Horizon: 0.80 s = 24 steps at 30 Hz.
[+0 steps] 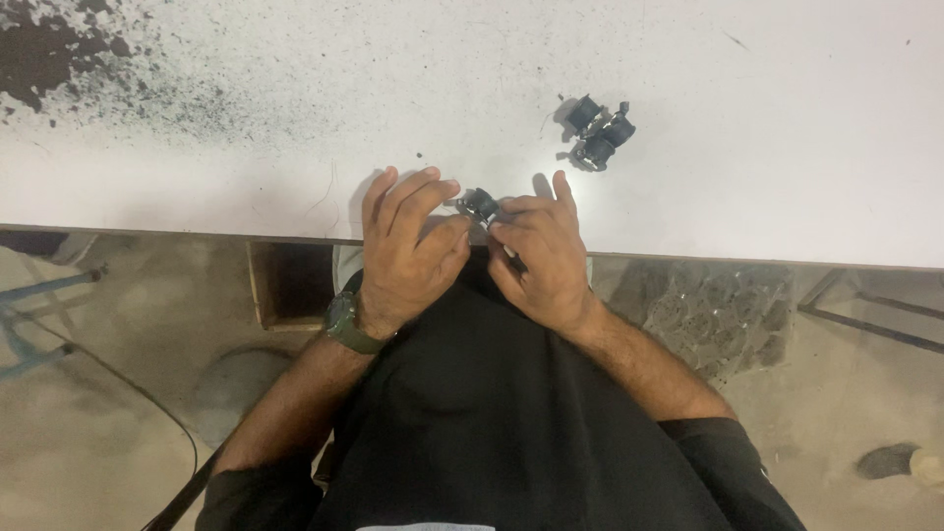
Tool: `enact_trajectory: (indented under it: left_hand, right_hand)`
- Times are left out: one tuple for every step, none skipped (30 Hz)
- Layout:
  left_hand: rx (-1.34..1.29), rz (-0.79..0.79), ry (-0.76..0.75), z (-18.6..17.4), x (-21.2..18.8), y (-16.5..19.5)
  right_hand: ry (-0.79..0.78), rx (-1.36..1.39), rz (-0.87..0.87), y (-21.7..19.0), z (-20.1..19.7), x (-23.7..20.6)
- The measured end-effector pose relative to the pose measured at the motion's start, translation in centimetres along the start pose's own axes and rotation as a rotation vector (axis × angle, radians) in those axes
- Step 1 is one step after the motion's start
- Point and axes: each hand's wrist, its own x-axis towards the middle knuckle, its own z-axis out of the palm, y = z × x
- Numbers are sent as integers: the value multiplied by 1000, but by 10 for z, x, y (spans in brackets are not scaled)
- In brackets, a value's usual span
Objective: The person sits at a white table and assembles small black plastic parts onto toothed plastic hubs, pressing each piece into place by hand and setting finished hubs aside while picking new parts from a pile on the table.
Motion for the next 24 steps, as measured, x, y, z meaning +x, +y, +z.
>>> enact_trajectory:
  left_hand:
    - [19, 7, 2, 0, 0, 0]
    - [37, 17, 4, -1, -1, 0]
    - [55, 26, 7, -1, 0, 0]
    - [52, 36, 8, -1, 0, 1]
    - [50, 43, 10, -2, 0, 3]
    - [48, 50, 12, -2, 1, 4]
    - [30, 46, 20, -2, 2, 5]
    - [11, 41, 26, -2, 4, 7]
    - [-7, 34, 34, -3, 5, 8]
    - [-4, -5, 26, -4, 6, 8]
    - [1, -43, 20, -4, 8, 7]
    - [5, -80, 12, -5, 9, 7]
    - [2, -88, 1, -5, 10, 7]
    - [-2, -95, -12, -5, 11, 6]
    - [-7, -103, -26, -5, 11, 6]
    - [-9, -109, -33, -5, 10, 6]
    - [-9, -116, -39, -5, 10, 5]
    - [-8, -123, -44, -4, 9, 5]
    - [-7, -125, -45, -4, 8, 5]
    - [-8, -127, -45, -4, 7, 5]
    - [-8, -130, -43, -3, 6, 5]
    - [-2, -116, -26, -3, 5, 4]
    - [3, -101, -10, -3, 4, 5]
    - [7, -86, 5, -3, 3, 4]
  right_hand:
    - [4, -6, -9, 0, 0, 0]
    - [9, -15, -18, 0, 0, 0]
    - [14, -24, -27, 0, 0, 0]
    - [14, -23, -22, 1, 0, 0]
    - [11, -21, -17, 1, 0, 0]
    - [9, -18, -14, 1, 0, 0]
    - [7, -12, -15, 1, 0, 1]
    - [4, -5, -15, 1, 0, 1]
    - [-1, 2, -16, 1, 0, 2]
    - [1, 2, -12, 1, 0, 2]
    - [4, 2, -10, 1, 0, 3]
    - [7, 1, -6, 1, 1, 4]
    - [14, 6, -4, 1, 1, 4]
    - [21, 10, 2, 1, 1, 4]
    - [28, 14, 8, 1, 1, 4]
    - [24, 13, 11, 1, 1, 4]
    - [20, 13, 13, 0, 1, 5]
    - [15, 15, 14, 0, 0, 5]
    - [16, 18, 16, 0, 1, 5]
    - [15, 20, 17, 0, 1, 5]
    - [14, 22, 16, 0, 0, 5]
    - [11, 27, 18, 0, 0, 6]
    - [10, 32, 20, -1, 0, 6]
    - [8, 36, 24, -1, 0, 6]
